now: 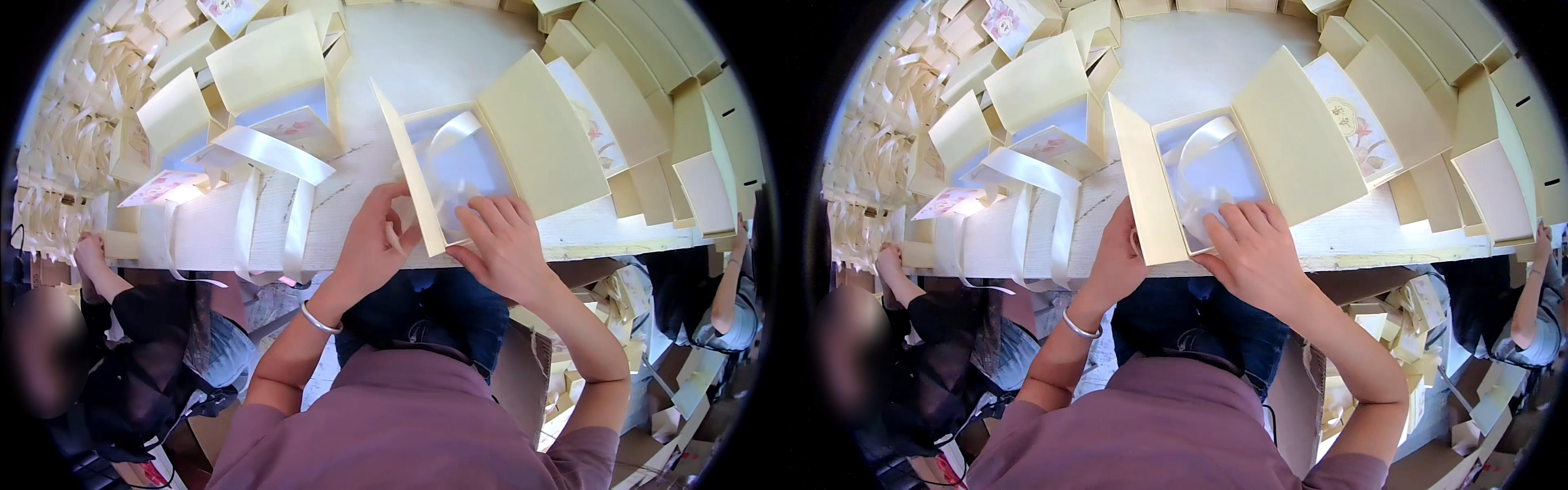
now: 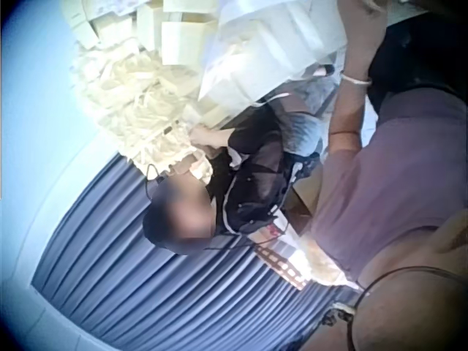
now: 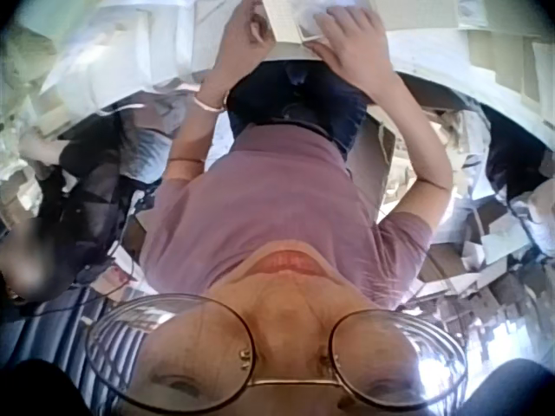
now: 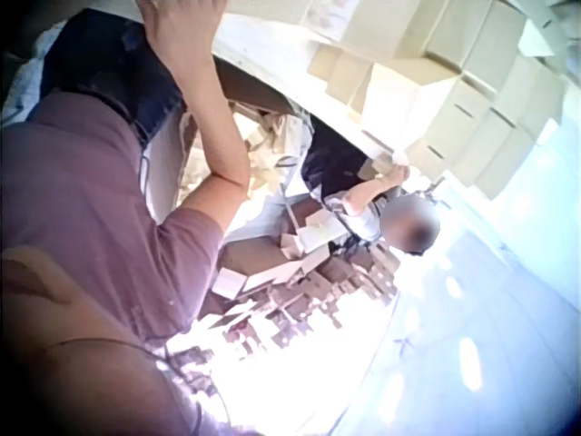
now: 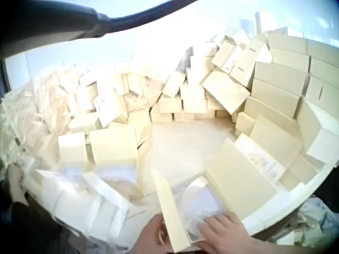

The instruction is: The person repeatedly picks up small beige boxes, opens them, inserts a white ribbon into each, and closes them. The process is performed one at a time in a repetitive loop, with finished boxes placed back on the table.

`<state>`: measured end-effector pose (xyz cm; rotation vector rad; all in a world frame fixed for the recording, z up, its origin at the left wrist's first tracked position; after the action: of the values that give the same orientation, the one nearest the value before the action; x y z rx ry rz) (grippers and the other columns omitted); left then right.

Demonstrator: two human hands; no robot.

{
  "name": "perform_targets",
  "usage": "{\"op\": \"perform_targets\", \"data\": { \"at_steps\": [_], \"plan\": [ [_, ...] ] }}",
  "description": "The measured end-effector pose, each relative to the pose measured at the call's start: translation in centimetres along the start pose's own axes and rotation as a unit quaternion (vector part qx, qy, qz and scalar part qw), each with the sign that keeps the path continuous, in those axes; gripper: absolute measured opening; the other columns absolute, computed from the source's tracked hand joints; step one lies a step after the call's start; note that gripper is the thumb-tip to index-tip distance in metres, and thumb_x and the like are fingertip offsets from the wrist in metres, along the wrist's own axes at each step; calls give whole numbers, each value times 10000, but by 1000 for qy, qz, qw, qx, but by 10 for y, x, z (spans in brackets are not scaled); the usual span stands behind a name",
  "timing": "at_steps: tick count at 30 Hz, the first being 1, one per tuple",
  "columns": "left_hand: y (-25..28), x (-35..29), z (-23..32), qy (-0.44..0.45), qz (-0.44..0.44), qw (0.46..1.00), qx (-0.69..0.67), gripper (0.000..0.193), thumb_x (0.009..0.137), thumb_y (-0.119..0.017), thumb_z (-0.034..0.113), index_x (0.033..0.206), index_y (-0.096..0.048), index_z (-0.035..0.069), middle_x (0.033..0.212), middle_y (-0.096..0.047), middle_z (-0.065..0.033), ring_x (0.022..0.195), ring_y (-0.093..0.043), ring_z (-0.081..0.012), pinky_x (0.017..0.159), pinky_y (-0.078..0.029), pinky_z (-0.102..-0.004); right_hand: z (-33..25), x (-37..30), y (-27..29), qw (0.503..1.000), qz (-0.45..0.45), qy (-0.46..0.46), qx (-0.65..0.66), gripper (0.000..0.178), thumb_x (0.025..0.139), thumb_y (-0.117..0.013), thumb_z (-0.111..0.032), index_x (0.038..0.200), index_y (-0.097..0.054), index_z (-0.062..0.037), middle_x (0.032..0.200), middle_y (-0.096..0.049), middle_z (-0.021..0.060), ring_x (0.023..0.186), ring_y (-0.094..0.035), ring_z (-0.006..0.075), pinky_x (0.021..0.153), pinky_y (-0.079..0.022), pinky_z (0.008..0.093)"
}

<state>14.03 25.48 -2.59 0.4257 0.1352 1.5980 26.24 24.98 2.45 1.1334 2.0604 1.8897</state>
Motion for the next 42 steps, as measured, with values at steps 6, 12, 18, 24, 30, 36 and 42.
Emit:
{"op": "perform_targets", "data": {
  "at_steps": [6, 12, 18, 24, 30, 36, 42],
  "plan": [
    [-6, -1, 24, -143, 29, 973, 180, 255, 685, -615, 56, 921, -522, 27, 802, -555, -117, 710, -533, -313, 611, -444, -362, -1, -1, 1, 1000, -1, -1, -11, 332, 693, -652, -233, 937, -521, -50, 943, -501, 112, 829, -499, 264, 769, -370, 367],
    [-8, -3, 31, -122, -6, 977, 177, 215, 649, -614, 61, 848, -537, 33, 825, -566, -106, 776, -546, -304, 642, -455, -378, -2, -2, -3, 1000, -11, -4, -5, 315, 687, -655, -217, 922, -527, -51, 922, -502, 108, 769, -508, 252, 732, -367, 355],
    [-12, -2, 29, -168, -11, 958, 231, 231, 599, -592, 21, 823, -543, 41, 802, -555, -85, 780, -534, -286, 629, -458, -362, -4, 0, -2, 1000, -1, 7, -12, 284, 682, -655, -201, 887, -536, -44, 915, -511, 111, 768, -512, 246, 745, -368, 355],
    [-7, -2, 30, -167, -13, 967, 191, 164, 618, -573, 6, 769, -516, 34, 788, -542, -87, 703, -525, -278, 596, -453, -341, -2, 0, -6, 1000, -21, -3, -22, 357, 668, -674, -216, 951, -547, -40, 1005, -506, 140, 744, -511, 245, 747, -375, 355],
    [47, -24, -26, 32, 53, 960, -273, 52, 756, -490, 60, 746, -439, 66, 934, -589, -137, 577, -508, -162, 514, -417, -250, 21, -8, 4, 997, -26, -69, 12, 461, 631, -710, -292, 999, -557, -60, 1110, -455, 150, 725, -510, 242, 787, -375, 369],
    [54, -44, -10, 81, -51, 812, -575, 165, 813, -455, 224, 747, -359, 108, 651, -515, -94, 486, -407, -86, 448, -321, -211, -1, -16, 14, 999, -28, -15, -23, 391, 599, -709, -282, 861, -567, -29, 944, -527, 116, 763, -519, 256, 945, -266, 490],
    [54, -143, 26, 178, -291, 744, -574, 189, 799, -467, 206, 694, -386, 72, 462, -338, 14, 386, -278, -95, 428, -253, -251, 38, -59, 29, 995, -15, -92, 22, 192, 595, -632, -119, 723, -553, 1, 841, -543, 125, 885, -520, 321, 892, -336, 491]
  ]
}}
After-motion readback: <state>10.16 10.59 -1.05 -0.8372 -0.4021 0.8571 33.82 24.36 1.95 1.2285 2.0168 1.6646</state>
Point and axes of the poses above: each hand's wrist, its own x-axis towards the middle knuckle, its own y-axis out of the back of the hand, z = x × y, the point moved 10 cm from there along x, towards the middle knuckle
